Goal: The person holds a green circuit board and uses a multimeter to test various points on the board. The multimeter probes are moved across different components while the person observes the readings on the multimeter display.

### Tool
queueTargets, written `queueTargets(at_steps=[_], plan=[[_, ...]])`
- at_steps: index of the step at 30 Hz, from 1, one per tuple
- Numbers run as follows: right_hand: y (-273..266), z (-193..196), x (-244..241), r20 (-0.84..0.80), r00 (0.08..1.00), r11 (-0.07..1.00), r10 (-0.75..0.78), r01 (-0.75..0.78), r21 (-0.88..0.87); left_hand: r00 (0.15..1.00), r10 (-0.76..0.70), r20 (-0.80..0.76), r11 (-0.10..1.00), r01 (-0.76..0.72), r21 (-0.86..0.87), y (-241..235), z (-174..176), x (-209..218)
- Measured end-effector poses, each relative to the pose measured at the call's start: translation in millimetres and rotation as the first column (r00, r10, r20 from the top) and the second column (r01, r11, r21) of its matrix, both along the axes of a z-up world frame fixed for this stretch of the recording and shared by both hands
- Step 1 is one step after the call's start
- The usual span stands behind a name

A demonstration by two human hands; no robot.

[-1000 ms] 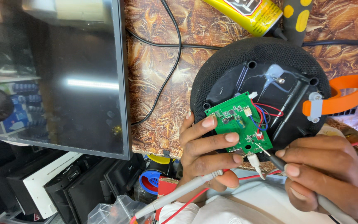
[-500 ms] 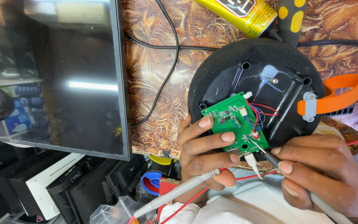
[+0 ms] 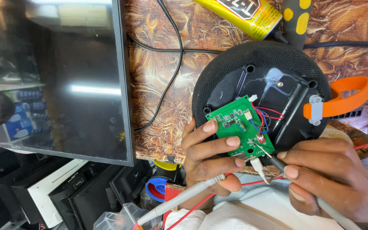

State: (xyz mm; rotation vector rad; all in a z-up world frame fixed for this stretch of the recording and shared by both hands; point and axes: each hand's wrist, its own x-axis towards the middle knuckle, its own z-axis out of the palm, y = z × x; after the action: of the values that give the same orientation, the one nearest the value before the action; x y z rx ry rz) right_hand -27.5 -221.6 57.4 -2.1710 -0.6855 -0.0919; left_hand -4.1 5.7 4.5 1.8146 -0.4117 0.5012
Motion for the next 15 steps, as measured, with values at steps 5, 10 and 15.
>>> queueTargets(at_steps=[5, 10, 15], plan=[[-4.6, -12.1, -1.8, 0.071, 0.997, 0.999, 0.026, -0.028, 0.019, 1.0, -0.007, 0.011, 1.0, 0.007, 0.002, 0.3, -1.8, 0.5], [2.6, -4.6, 7.7, 0.1, 0.995, 1.0, -0.012, 0.012, 0.003, 1.0, 0.017, -0.005, 1.0, -0.017, 0.014, -2.9, -0.4, -1.5], [-3.5, -8.6, 16.1, 0.218, 0.973, 0.995, 0.077, -0.09, 0.052, 0.997, 0.066, 0.039, 0.995, -0.069, 0.066, -7.7, -4.9, -1.1]])
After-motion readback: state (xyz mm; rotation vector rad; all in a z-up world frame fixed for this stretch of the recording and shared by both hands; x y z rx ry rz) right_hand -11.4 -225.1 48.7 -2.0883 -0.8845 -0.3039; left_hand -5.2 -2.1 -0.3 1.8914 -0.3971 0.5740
